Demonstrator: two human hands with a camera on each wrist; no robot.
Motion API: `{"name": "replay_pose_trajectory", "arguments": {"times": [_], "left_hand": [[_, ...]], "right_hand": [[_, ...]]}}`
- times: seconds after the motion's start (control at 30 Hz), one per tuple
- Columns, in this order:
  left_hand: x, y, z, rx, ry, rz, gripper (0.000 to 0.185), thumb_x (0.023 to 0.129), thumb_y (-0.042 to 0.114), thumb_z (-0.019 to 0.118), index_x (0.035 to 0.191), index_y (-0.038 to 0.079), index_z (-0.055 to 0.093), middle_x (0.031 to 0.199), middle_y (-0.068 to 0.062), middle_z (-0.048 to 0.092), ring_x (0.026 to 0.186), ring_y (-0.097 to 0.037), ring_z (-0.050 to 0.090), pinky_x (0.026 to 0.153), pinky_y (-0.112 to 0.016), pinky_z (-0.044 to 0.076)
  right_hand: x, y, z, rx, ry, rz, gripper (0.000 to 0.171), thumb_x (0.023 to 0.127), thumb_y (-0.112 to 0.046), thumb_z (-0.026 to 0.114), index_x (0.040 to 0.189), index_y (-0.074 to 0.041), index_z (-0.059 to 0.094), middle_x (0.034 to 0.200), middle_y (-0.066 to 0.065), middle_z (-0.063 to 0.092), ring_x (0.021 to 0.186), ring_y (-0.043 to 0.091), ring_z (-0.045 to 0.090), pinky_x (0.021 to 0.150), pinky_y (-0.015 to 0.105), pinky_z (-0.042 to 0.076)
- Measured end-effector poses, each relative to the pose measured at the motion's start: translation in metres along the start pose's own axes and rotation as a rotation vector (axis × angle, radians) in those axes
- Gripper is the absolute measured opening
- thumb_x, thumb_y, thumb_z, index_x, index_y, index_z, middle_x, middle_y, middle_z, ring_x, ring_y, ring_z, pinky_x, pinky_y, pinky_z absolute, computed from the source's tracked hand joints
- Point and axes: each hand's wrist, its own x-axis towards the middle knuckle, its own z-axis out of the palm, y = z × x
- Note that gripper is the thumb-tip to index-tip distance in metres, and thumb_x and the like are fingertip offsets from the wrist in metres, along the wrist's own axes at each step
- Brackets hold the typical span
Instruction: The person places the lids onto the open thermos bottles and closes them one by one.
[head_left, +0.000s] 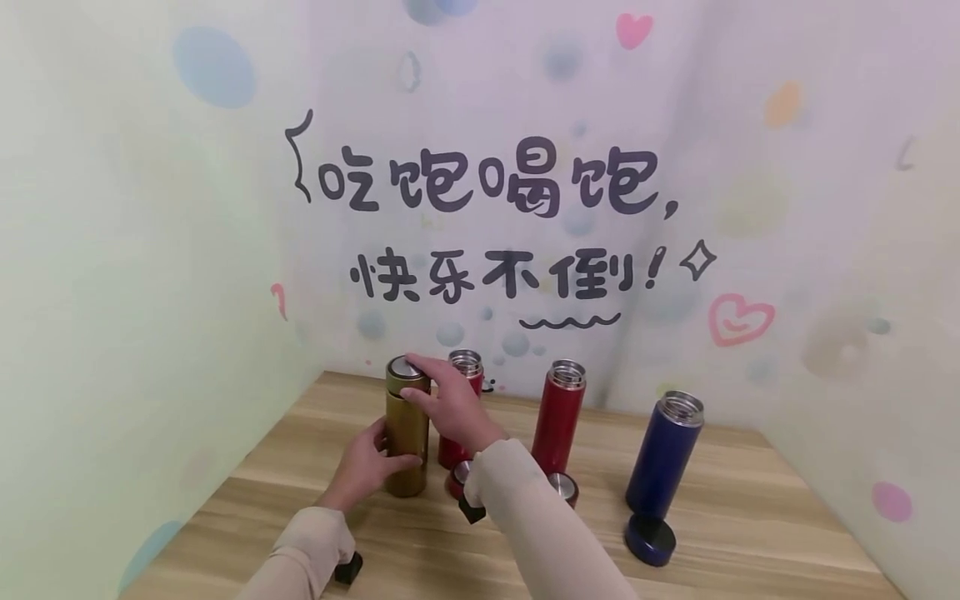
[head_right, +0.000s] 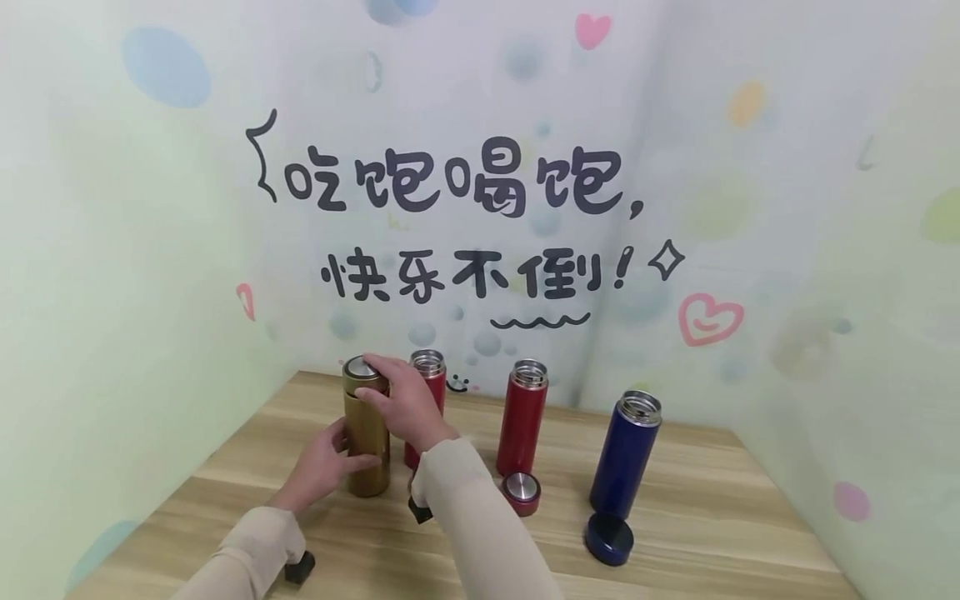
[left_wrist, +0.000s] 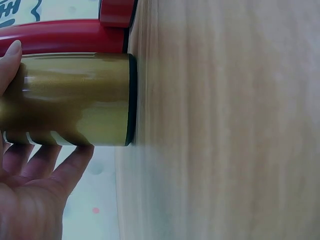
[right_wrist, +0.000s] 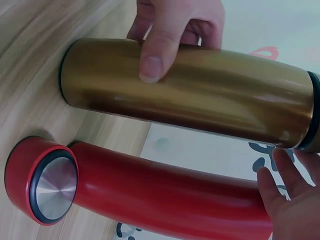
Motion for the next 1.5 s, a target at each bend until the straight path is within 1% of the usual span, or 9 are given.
{"name": "replay_pose_trajectory", "arguments": {"times": [0.33,0.57,0.7,0.77,0.83,1.0,1.1,1.3,1.5], "left_hand": [[0.0,-0.002,-0.003,0.029,0.014,0.009,0.078,0.075,0.035,0.085,0.139,0.008,0.048,0.134,-0.015,0.056,0.121,-0.036,0.054,0.095,-0.052,0.047],[-0.001,-0.002,0.0,0.015,0.009,0.038,0.074,0.076,0.031,0.084,0.137,0.007,0.05,0.131,-0.014,0.058,0.119,-0.034,0.056,0.094,-0.051,0.049],[-0.001,-0.002,0.0,0.006,0.01,0.041,0.07,0.077,0.027,0.084,0.137,0.008,0.051,0.131,-0.012,0.058,0.119,-0.033,0.056,0.094,-0.051,0.049],[-0.001,-0.002,0.0,0.007,0.012,0.03,0.071,0.077,0.028,0.084,0.137,0.01,0.051,0.131,-0.011,0.058,0.118,-0.033,0.057,0.094,-0.051,0.048],[-0.001,-0.002,0.0,0.011,0.01,0.028,0.072,0.077,0.03,0.083,0.137,0.009,0.05,0.131,-0.012,0.058,0.118,-0.034,0.056,0.095,-0.052,0.048],[-0.002,-0.001,-0.001,0.019,0.009,0.0,0.076,0.076,0.034,0.083,0.139,0.01,0.048,0.133,-0.012,0.057,0.119,-0.034,0.056,0.095,-0.054,0.047],[-0.001,0.0,0.0,0.015,0.007,-0.009,0.079,0.076,0.032,0.084,0.141,0.009,0.047,0.134,-0.014,0.056,0.121,-0.036,0.054,0.095,-0.053,0.047],[-0.001,0.0,0.0,0.006,0.001,-0.005,0.08,0.076,0.03,0.084,0.142,0.007,0.045,0.135,-0.016,0.055,0.122,-0.037,0.054,0.095,-0.052,0.048],[-0.003,0.002,-0.001,0.025,0.004,0.0,0.079,0.077,0.032,0.083,0.142,0.007,0.046,0.135,-0.016,0.055,0.121,-0.037,0.054,0.095,-0.053,0.047]], "right_hand": [[-0.002,-0.007,0.009,-0.053,0.094,0.034,0.057,0.091,-0.034,0.069,0.144,-0.032,0.048,0.137,-0.001,0.052,0.126,0.018,0.048,0.103,0.042,0.043],[-0.004,-0.01,0.02,-0.163,0.231,0.07,0.057,0.084,-0.042,0.073,0.137,-0.028,0.056,0.116,0.002,0.053,0.103,0.017,0.053,0.088,0.032,0.052],[-0.004,-0.017,0.026,-0.225,0.288,0.106,0.059,0.082,-0.047,0.074,0.132,-0.024,0.055,0.112,0.002,0.051,0.101,0.017,0.052,0.087,0.031,0.053],[-0.003,-0.02,0.027,-0.212,0.277,0.123,0.059,0.082,-0.048,0.074,0.131,-0.022,0.052,0.114,0.002,0.051,0.104,0.017,0.052,0.089,0.032,0.052],[-0.002,-0.021,0.024,-0.137,0.237,0.136,0.058,0.084,-0.044,0.074,0.132,-0.021,0.049,0.118,0.001,0.052,0.108,0.017,0.053,0.092,0.035,0.052],[0.001,-0.017,0.011,0.094,0.071,0.133,0.058,0.09,-0.03,0.071,0.142,-0.024,0.046,0.132,-0.001,0.054,0.119,0.019,0.052,0.1,0.045,0.046],[0.002,-0.011,0.002,0.139,-0.017,0.107,0.057,0.092,-0.025,0.068,0.145,-0.028,0.046,0.139,-0.002,0.052,0.127,0.022,0.048,0.103,0.049,0.041],[0.005,-0.007,-0.005,0.078,-0.083,0.076,0.059,0.093,-0.025,0.067,0.147,-0.03,0.043,0.143,-0.003,0.05,0.133,0.02,0.044,0.107,0.046,0.037],[0.002,-0.012,0.001,-0.084,0.007,0.077,0.064,0.088,-0.036,0.072,0.145,-0.027,0.046,0.128,-0.003,0.056,0.116,0.016,0.054,0.098,0.039,0.047]]}}
